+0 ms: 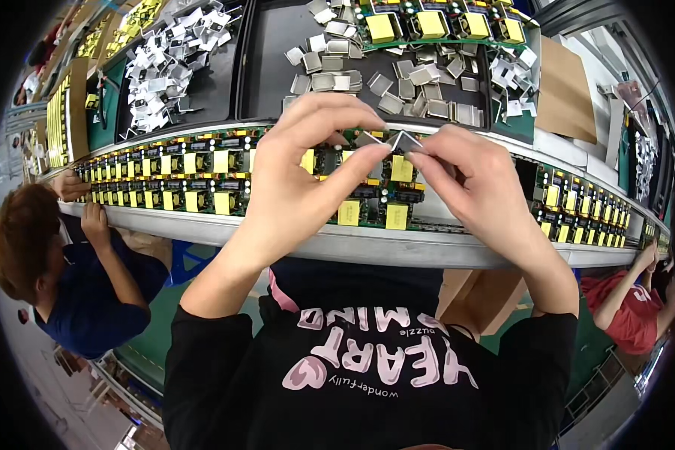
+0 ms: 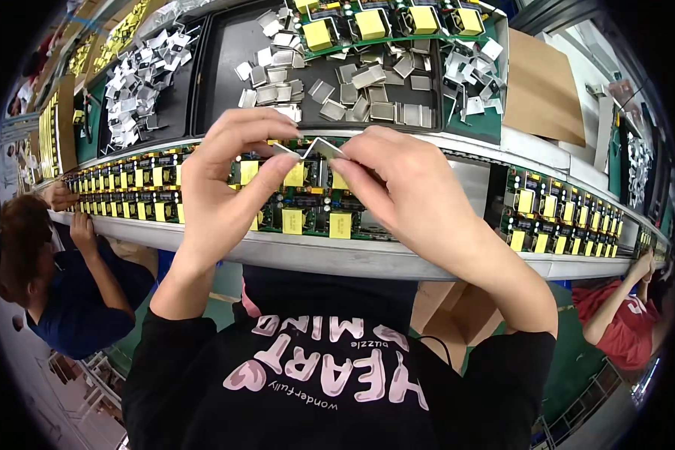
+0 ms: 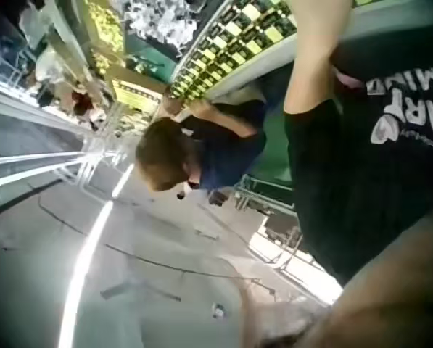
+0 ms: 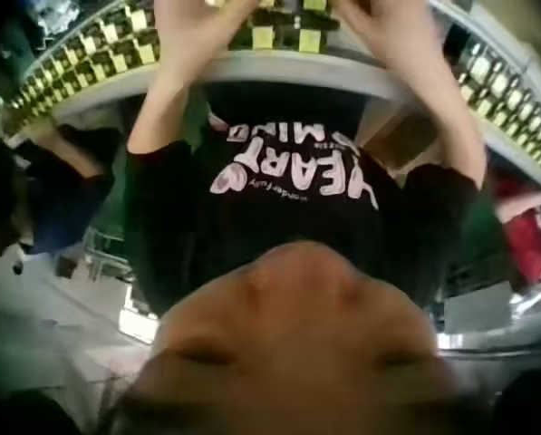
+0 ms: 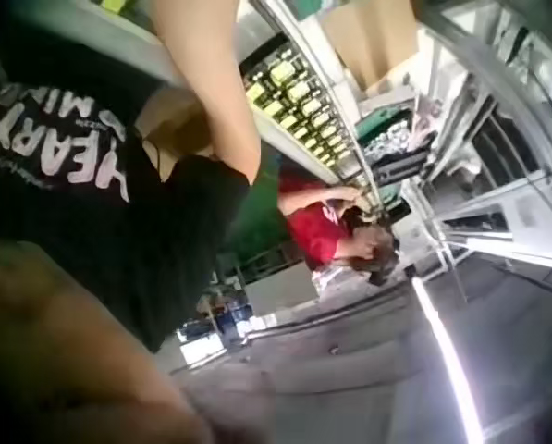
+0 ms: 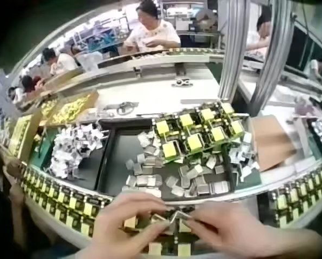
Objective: The person assembles circuit boards on a conveyor line by picking metal heat sink plates from a tray and installing them onto the boards by hand.
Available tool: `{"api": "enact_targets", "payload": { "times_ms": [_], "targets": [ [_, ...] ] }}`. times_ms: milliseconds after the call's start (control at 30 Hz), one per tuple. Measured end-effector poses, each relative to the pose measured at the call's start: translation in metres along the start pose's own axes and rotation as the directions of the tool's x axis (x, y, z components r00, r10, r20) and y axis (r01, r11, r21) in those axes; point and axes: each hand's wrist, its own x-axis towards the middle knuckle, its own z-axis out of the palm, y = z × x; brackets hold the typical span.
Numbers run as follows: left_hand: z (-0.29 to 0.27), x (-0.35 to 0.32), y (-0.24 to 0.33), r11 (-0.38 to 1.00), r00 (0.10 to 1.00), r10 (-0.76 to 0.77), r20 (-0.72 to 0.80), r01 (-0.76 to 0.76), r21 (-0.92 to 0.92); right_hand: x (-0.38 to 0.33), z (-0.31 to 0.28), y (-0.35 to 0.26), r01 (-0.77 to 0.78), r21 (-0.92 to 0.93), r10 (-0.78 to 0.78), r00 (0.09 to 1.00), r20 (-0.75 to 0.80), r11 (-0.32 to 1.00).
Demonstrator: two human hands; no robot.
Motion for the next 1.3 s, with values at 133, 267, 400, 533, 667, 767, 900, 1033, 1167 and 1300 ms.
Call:
{"api": "enact_targets", "payload": {
  "times_ms": [133, 267, 400, 533, 667, 767, 900, 1033, 1167, 1300],
  "targets": [
    [0.013, 0.007, 0.000, 0.731, 0.946, 0.304, 0.114, -0.308, 0.608, -0.010, 0.004, 0.011, 0.064, -0.115, -0.074, 0.994, -0.081, 0.991],
    [0.023, 0.006, -0.003, 0.713, 0.951, 0.282, 0.126, -0.296, 0.635, -0.017, -0.008, 0.011, -0.143, 0.150, 0.137, 0.989, 0.046, 0.978],
    [0.028, 0.001, -0.006, 0.792, 0.977, 0.191, 0.090, -0.208, 0.574, -0.026, -0.021, 0.034, -0.358, 0.513, 0.313, 0.933, 0.176, 0.780],
    [0.034, 0.001, -0.011, 0.764, 0.968, 0.191, 0.165, -0.252, 0.594, -0.037, -0.014, 0.042, -0.350, 0.672, 0.317, 0.932, 0.178, 0.652],
    [0.039, 0.004, -0.014, 0.693, 0.943, 0.249, 0.219, -0.331, 0.640, -0.040, -0.016, 0.045, -0.323, 0.749, 0.297, 0.939, 0.176, 0.578],
    [0.040, 0.003, -0.016, 0.687, 0.945, 0.240, 0.221, -0.326, 0.649, -0.040, -0.019, 0.052, -0.330, 0.815, 0.287, 0.935, 0.211, 0.477],
    [0.043, -0.001, -0.016, 0.774, 0.974, 0.170, 0.149, -0.226, 0.592, -0.039, -0.022, 0.054, -0.365, 0.847, 0.308, 0.917, 0.255, 0.387],
    [0.046, 0.001, -0.018, 0.745, 0.962, 0.201, 0.186, -0.273, 0.608, -0.039, -0.024, 0.053, -0.393, 0.839, 0.336, 0.902, 0.272, 0.376],
    [0.048, 0.000, -0.020, 0.667, 0.940, 0.234, 0.247, -0.340, 0.663, -0.040, -0.025, 0.052, -0.411, 0.836, 0.339, 0.894, 0.291, 0.365],
    [0.050, 0.001, -0.019, 0.662, 0.942, 0.209, 0.262, -0.334, 0.671, -0.043, -0.022, 0.055, -0.384, 0.836, 0.337, 0.905, 0.258, 0.392]
  ]
}}
